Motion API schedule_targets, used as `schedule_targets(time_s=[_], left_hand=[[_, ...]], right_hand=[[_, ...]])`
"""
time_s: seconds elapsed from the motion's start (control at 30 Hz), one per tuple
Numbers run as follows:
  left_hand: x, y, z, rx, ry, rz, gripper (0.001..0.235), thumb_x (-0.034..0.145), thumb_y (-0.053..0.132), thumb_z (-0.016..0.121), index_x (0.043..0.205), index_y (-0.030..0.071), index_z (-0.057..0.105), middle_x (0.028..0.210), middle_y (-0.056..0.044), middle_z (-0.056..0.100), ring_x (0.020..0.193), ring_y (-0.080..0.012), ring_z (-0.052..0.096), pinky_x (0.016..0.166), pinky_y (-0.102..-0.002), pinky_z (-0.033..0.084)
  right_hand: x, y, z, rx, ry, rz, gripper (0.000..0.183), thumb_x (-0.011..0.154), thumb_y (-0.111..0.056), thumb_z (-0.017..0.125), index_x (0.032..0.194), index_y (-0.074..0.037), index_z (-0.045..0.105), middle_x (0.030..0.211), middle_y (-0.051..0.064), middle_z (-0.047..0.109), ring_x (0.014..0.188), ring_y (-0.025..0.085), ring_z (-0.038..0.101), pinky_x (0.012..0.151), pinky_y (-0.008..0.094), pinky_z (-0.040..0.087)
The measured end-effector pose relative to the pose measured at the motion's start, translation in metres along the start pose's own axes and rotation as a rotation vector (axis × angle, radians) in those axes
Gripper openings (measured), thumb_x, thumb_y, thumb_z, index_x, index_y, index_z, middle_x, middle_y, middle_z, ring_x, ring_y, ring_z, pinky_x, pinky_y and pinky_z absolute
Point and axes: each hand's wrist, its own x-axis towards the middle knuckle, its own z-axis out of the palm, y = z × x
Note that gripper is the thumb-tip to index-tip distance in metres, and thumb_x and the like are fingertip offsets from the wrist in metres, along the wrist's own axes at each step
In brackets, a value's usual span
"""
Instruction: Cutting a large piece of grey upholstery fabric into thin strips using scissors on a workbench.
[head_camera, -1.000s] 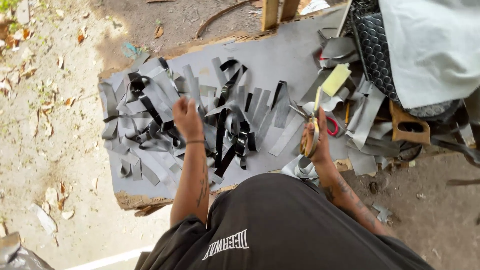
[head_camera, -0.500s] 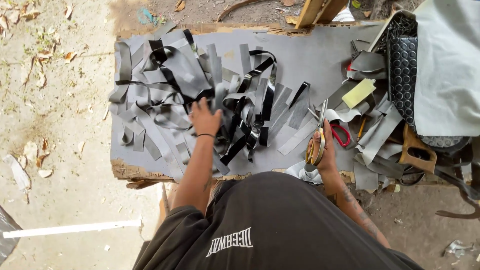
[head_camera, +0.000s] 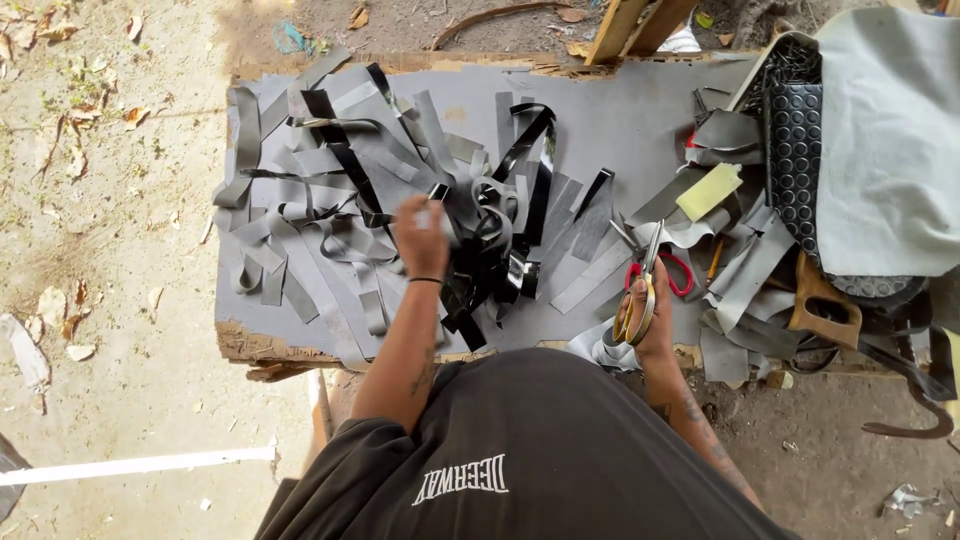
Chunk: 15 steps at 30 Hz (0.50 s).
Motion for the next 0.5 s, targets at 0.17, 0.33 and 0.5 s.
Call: schedule_targets(time_s=[0.17, 0.33, 0.5], left_hand=[[0.026, -0.035, -0.057, 0.076, -0.143, -0.489, 0.047, 0.094, 0.028, 0.068, 0.132, 0.003, 0.055, 0.124, -0.016, 0.058, 0.120, -0.0308, 0.057, 0.104, -0.045, 0.047], [0.028, -0.060, -0.055, 0.277, -0.497, -0.578, 0.069, 0.088, 0.033, 0.076, 0.144, 0.003, 0.049, 0.141, -0.021, 0.055, 0.131, -0.0341, 0.054, 0.106, -0.051, 0.048], [0.008, -0.045, -0.060, 0.222, -0.374, -0.580, 0.013, 0.088, 0.018, 0.063, 0.097, 0.012, 0.070, 0.087, -0.007, 0.070, 0.084, -0.0265, 0.071, 0.076, -0.047, 0.059]], right_hand=[[-0.006, 0.006, -0.012, 0.003, 0.044, 0.008, 0.059, 0.110, -0.026, 0.053, 0.161, -0.008, 0.030, 0.066, 0.014, 0.057, 0.049, 0.021, 0.059, 0.050, 0.028, 0.051], [-0.010, 0.015, -0.013, 0.003, 0.042, 0.038, 0.059, 0.109, -0.026, 0.053, 0.161, -0.008, 0.030, 0.066, 0.014, 0.057, 0.048, 0.020, 0.059, 0.050, 0.028, 0.051], [-0.005, 0.014, -0.016, 0.057, 0.066, 0.049, 0.057, 0.109, -0.023, 0.053, 0.160, -0.009, 0.031, 0.066, 0.015, 0.055, 0.047, 0.021, 0.057, 0.049, 0.029, 0.050]])
